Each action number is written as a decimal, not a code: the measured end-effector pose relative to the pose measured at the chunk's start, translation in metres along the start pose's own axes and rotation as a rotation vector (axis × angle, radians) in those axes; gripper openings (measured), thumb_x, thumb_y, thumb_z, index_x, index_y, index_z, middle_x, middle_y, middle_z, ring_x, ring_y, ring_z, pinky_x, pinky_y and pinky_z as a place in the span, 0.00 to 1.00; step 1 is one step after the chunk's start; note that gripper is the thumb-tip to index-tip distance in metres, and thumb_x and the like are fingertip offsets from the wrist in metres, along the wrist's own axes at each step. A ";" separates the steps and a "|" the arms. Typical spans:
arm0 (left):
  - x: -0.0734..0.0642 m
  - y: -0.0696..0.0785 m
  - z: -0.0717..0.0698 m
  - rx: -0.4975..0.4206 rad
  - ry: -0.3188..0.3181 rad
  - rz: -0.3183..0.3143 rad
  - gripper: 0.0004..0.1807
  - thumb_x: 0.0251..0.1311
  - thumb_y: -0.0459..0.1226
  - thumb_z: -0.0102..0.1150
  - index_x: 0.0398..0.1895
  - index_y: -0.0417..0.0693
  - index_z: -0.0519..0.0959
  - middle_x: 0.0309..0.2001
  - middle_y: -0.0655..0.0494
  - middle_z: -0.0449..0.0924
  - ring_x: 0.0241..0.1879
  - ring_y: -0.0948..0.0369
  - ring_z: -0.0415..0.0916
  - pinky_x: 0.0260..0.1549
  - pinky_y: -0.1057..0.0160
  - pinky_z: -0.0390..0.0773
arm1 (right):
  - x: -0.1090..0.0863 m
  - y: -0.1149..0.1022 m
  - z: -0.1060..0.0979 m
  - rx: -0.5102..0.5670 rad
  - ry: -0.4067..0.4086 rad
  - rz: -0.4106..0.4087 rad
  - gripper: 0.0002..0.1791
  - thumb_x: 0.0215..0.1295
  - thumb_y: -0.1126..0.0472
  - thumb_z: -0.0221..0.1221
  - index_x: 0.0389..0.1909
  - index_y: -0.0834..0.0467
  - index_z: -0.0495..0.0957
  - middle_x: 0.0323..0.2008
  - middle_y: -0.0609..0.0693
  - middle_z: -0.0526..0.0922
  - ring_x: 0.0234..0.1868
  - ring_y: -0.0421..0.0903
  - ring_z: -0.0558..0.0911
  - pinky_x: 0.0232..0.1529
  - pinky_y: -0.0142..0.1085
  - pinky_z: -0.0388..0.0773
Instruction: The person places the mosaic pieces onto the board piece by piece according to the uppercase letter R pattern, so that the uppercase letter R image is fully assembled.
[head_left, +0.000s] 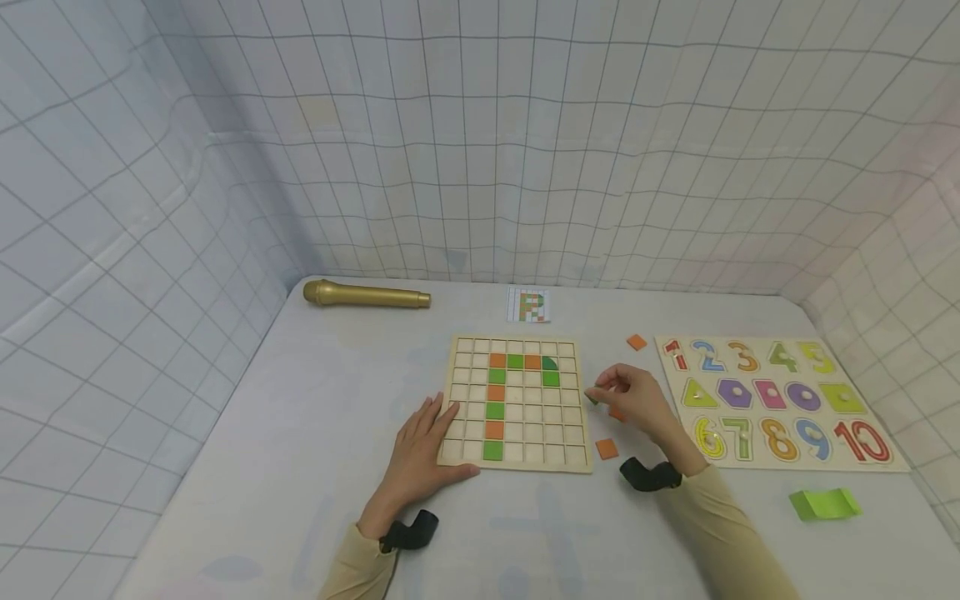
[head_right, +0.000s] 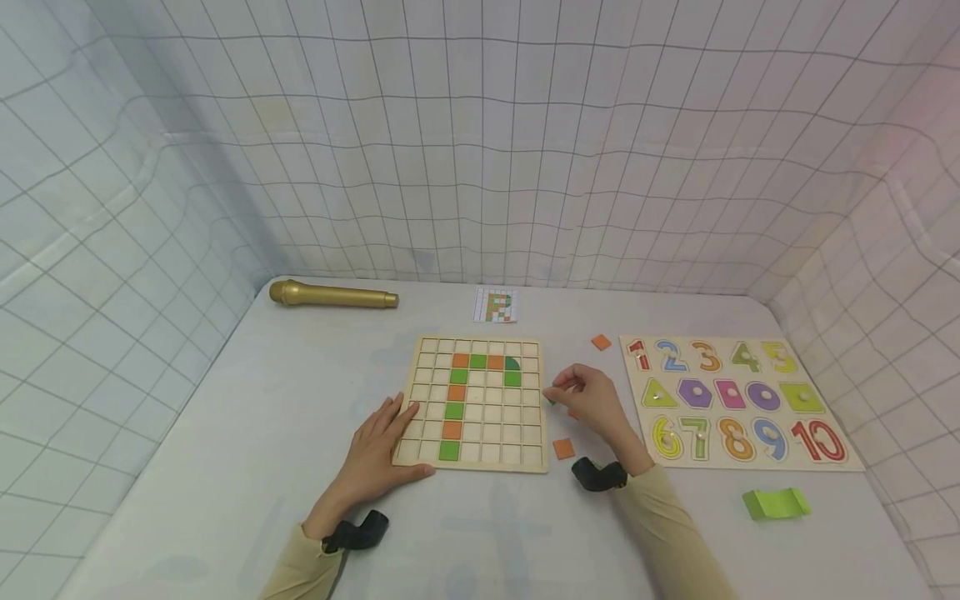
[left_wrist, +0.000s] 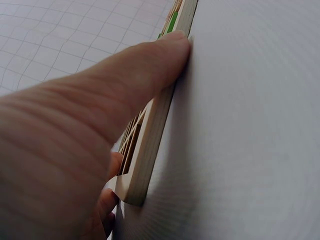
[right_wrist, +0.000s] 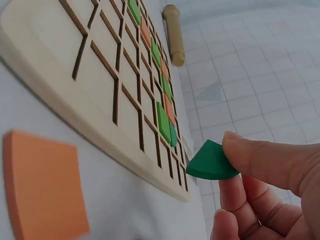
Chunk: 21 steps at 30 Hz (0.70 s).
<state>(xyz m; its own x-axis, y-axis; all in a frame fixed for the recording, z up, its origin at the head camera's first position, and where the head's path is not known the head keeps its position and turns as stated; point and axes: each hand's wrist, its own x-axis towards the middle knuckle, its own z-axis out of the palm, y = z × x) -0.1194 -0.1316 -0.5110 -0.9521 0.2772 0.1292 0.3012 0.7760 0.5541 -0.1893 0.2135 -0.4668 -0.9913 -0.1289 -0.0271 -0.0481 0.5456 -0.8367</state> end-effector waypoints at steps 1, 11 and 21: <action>0.000 0.000 0.000 0.000 0.000 0.001 0.53 0.43 0.58 0.70 0.70 0.44 0.61 0.72 0.42 0.50 0.71 0.47 0.42 0.61 0.40 0.50 | 0.002 -0.002 0.005 0.011 0.005 0.001 0.13 0.55 0.57 0.69 0.32 0.60 0.77 0.23 0.49 0.74 0.23 0.45 0.69 0.20 0.31 0.66; 0.000 0.000 0.000 -0.001 0.005 0.009 0.53 0.42 0.57 0.71 0.70 0.44 0.61 0.72 0.42 0.50 0.71 0.46 0.43 0.61 0.39 0.50 | 0.020 -0.019 0.041 0.032 0.056 0.023 0.11 0.53 0.59 0.70 0.30 0.60 0.78 0.25 0.48 0.80 0.28 0.45 0.77 0.28 0.34 0.70; -0.001 0.002 -0.002 -0.009 0.009 0.008 0.52 0.42 0.56 0.71 0.70 0.43 0.62 0.72 0.41 0.51 0.71 0.46 0.43 0.60 0.39 0.50 | 0.021 -0.025 0.057 -0.072 0.085 0.030 0.10 0.53 0.60 0.69 0.27 0.60 0.78 0.23 0.48 0.79 0.24 0.44 0.76 0.25 0.35 0.69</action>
<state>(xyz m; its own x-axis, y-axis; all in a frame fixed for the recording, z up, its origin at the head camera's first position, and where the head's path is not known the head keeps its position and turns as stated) -0.1182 -0.1314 -0.5090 -0.9500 0.2787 0.1410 0.3087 0.7684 0.5606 -0.2023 0.1497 -0.4773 -0.9991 -0.0432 -0.0024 -0.0243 0.6063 -0.7949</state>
